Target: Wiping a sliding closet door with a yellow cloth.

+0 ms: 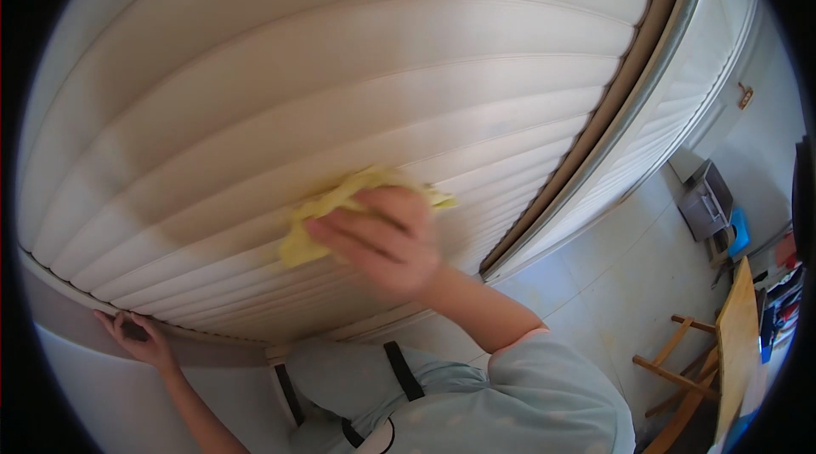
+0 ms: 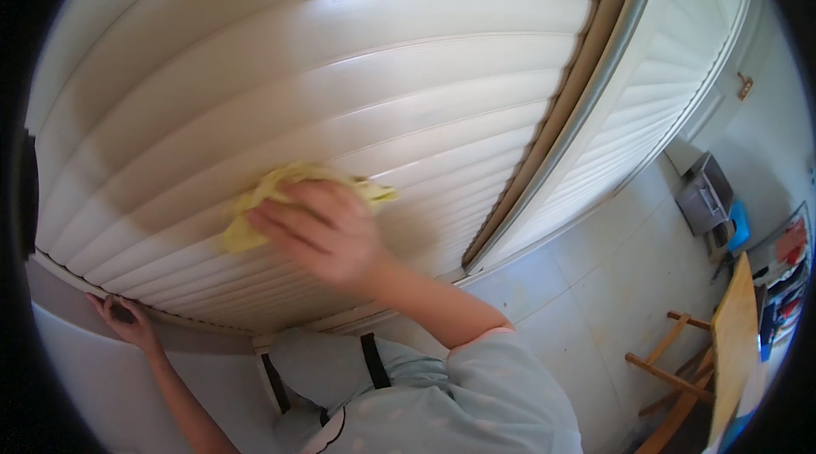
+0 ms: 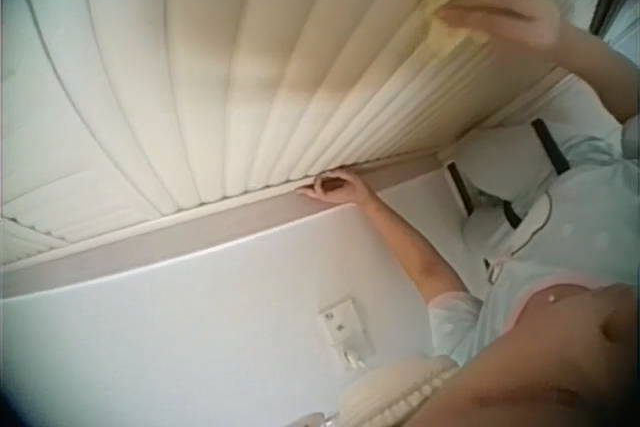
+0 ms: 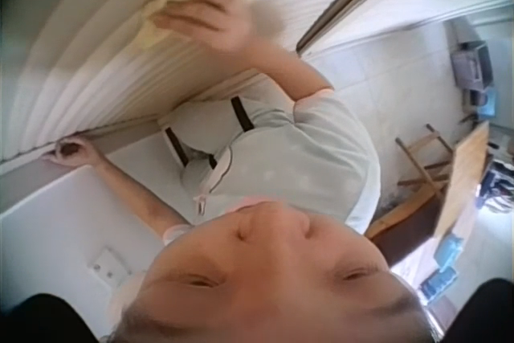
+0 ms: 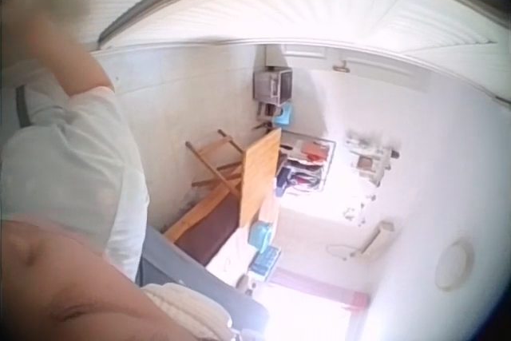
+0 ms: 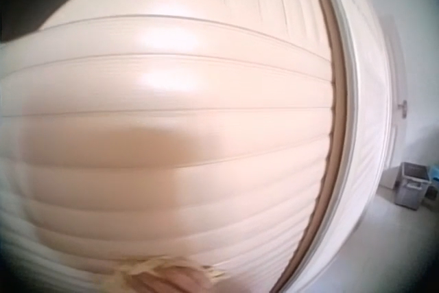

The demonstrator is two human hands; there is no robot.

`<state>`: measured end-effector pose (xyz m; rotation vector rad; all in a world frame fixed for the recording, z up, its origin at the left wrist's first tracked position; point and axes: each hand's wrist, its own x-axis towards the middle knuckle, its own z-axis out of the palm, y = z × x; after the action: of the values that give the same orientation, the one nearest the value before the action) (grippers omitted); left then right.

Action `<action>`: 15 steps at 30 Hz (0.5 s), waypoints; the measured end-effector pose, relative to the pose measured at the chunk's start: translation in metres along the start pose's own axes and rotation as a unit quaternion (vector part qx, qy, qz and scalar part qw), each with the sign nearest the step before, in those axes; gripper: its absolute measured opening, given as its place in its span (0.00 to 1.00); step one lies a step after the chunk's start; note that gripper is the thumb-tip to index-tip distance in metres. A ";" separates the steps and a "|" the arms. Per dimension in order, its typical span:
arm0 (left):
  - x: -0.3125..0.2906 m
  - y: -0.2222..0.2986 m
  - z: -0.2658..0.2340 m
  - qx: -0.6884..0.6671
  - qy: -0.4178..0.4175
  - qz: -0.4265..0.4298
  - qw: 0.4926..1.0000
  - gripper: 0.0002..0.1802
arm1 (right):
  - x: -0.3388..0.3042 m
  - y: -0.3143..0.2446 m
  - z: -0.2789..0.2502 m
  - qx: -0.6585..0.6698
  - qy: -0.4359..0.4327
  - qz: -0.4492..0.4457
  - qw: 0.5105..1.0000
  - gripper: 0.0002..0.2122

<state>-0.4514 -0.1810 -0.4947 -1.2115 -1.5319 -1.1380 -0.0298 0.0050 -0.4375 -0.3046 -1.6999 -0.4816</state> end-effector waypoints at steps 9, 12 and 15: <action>-0.013 -0.017 0.007 -0.084 0.051 -0.014 0.995 0.15 | -0.034 0.075 -0.092 -0.186 -0.008 0.119 0.975 0.18; -0.016 -0.005 0.015 -0.101 0.061 -0.021 0.993 0.15 | -0.017 0.050 -0.066 -0.163 -0.023 0.053 0.985 0.18; -0.020 -0.012 0.012 -0.100 0.057 -0.018 0.993 0.16 | -0.002 0.010 -0.009 -0.055 -0.011 -0.017 0.998 0.15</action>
<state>-0.4607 -0.1744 -0.5187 -1.2327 -1.3842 -1.3870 -0.0168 0.0097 -0.4365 -0.3622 -1.7045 -0.6013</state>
